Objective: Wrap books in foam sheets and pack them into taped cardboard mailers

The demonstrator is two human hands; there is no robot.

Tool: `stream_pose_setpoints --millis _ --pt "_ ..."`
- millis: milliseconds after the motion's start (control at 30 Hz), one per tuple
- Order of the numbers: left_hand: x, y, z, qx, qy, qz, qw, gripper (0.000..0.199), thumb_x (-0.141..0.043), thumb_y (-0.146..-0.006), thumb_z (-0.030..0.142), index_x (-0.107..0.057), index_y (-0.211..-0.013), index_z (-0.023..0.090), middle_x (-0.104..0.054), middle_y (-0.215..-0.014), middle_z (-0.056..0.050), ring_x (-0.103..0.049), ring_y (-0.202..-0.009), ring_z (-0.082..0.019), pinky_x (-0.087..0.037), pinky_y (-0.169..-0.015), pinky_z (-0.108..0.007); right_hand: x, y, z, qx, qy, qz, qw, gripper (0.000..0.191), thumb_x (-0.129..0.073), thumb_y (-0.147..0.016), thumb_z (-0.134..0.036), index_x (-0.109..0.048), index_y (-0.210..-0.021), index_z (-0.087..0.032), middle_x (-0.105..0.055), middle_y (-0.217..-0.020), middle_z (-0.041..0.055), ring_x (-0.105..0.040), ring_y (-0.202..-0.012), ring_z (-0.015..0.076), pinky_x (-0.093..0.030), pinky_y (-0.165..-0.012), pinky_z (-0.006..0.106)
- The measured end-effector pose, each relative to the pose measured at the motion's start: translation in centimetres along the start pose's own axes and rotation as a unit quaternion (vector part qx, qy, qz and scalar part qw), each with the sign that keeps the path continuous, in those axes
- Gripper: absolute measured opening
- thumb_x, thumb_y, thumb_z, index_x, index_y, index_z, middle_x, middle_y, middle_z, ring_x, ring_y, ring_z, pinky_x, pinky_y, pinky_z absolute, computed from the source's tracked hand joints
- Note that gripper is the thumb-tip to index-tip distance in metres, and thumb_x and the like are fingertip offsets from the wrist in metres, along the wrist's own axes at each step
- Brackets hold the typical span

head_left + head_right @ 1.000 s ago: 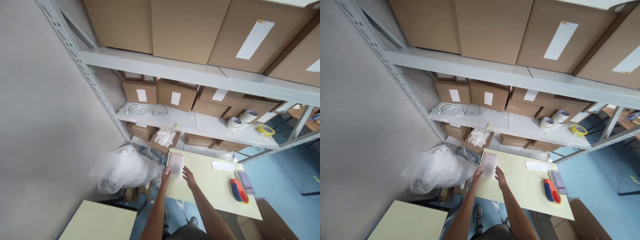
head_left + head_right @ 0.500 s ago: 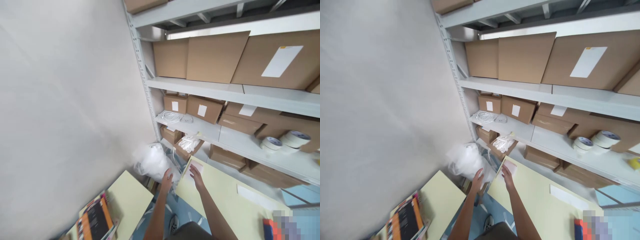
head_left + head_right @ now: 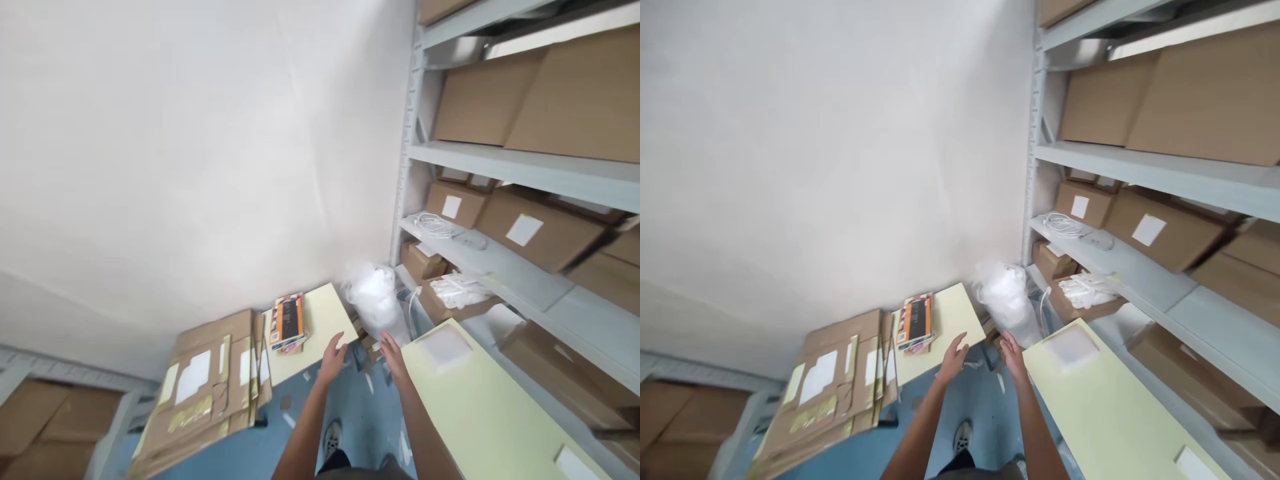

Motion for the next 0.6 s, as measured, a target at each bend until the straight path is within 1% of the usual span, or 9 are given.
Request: stream_pose_setpoints --millis 67,167,267,333,400,467,533,600 --pt "3.5 0.8 -0.7 -0.012 0.008 0.034 0.999 0.051 -0.068 -0.093 0.049 -0.068 -0.138 0.026 -0.059 -0.156 -0.013 -0.052 -0.147 -0.031 -0.050 -0.116 -0.047 -2.7 0.6 -0.1 0.005 0.014 -0.033 0.999 0.073 -0.083 -0.069 -0.072 -0.077 -0.129 -0.031 -0.066 -0.149 0.0113 -0.055 -0.144 0.0412 -0.048 -0.118 0.057" --pt "8.0 1.4 -2.3 0.005 0.026 0.072 0.997 0.049 -0.068 -0.094 0.046 -0.068 -0.138 0.025 -0.059 -0.156 -0.013 -0.052 -0.147 -0.031 -0.051 -0.114 -0.047 -6.7 0.9 -0.6 0.018 0.038 -0.074 0.996 0.075 -0.084 -0.070 -0.072 -0.076 -0.132 -0.030 -0.065 -0.151 0.0109 -0.056 -0.144 0.0412 -0.047 -0.119 0.057" --pt "11.8 1.8 -3.8 0.009 0.047 0.082 0.996 0.049 -0.068 -0.095 0.044 -0.068 -0.139 0.025 -0.059 -0.157 -0.013 -0.055 -0.144 -0.031 -0.050 -0.114 -0.047 -11.0 1.3 -0.5 0.030 0.063 -0.094 0.993 0.079 -0.083 -0.070 -0.071 -0.074 -0.135 -0.028 -0.063 -0.154 0.0112 -0.055 -0.144 0.0410 -0.045 -0.120 0.057" --pt "14.8 2.0 -5.0 -0.001 0.054 0.084 0.995 0.048 -0.067 -0.095 0.041 -0.068 -0.140 0.024 -0.060 -0.155 -0.012 -0.057 -0.142 -0.030 -0.048 -0.117 -0.046 -14.6 1.8 0.4 0.029 0.083 -0.104 0.991 0.079 -0.082 -0.071 -0.070 -0.073 -0.137 -0.027 -0.062 -0.155 0.0114 -0.056 -0.143 0.0404 -0.043 -0.121 0.056" --pt "18.7 2.3 -6.5 -0.006 0.060 0.092 0.994 0.048 -0.067 -0.095 0.039 -0.068 -0.140 0.023 -0.061 -0.154 -0.013 -0.058 -0.141 -0.029 -0.046 -0.118 -0.046 -18.9 2.7 2.0 0.020 0.103 -0.124 0.987 0.077 -0.081 -0.072 -0.067 -0.073 -0.137 -0.028 -0.062 -0.155 0.0109 -0.057 -0.142 0.0393 -0.044 -0.120 0.055" --pt "23.4 2.6 -8.7 0.005 0.069 0.116 0.991 0.049 -0.066 -0.095 0.039 -0.067 -0.142 0.022 -0.060 -0.155 -0.013 -0.059 -0.139 -0.029 -0.046 -0.118 -0.045 -23.8 3.9 4.4 0.011 0.123 -0.158 0.980 0.073 -0.081 -0.073 -0.064 -0.073 -0.137 -0.029 -0.064 -0.153 0.0096 -0.059 -0.139 0.0378 -0.044 -0.120 0.054" --pt "28.6 3.3 -11.6 0.033 0.080 0.150 0.985 0.052 -0.065 -0.096 0.039 -0.065 -0.144 0.022 -0.060 -0.155 -0.013 -0.061 -0.137 -0.030 -0.047 -0.117 -0.045 -29.1 5.1 7.2 -0.001 0.146 -0.199 0.969 0.068 -0.082 -0.073 -0.060 -0.075 -0.134 -0.029 -0.068 -0.148 0.0082 -0.062 -0.136 0.0369 -0.044 -0.120 0.054" --pt "33.7 4.3 -15.1 0.067 0.087 0.184 0.977 0.054 -0.064 -0.096 0.039 -0.063 -0.147 0.022 -0.064 -0.150 -0.014 -0.061 -0.137 -0.031 -0.048 -0.116 -0.045 -34.4 6.3 10.4 -0.019 0.163 -0.236 0.958 0.065 -0.084 -0.071 -0.057 -0.077 -0.130 -0.029 -0.072 -0.142 0.0081 -0.063 -0.135 0.0369 -0.042 -0.121 0.055"
Point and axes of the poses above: each hand's wrist, its own y-axis away from the middle knuckle, its own x-axis out of the back of the hand, z = x × y, the point moved 5 cm from there along -y, towards the middle knuckle
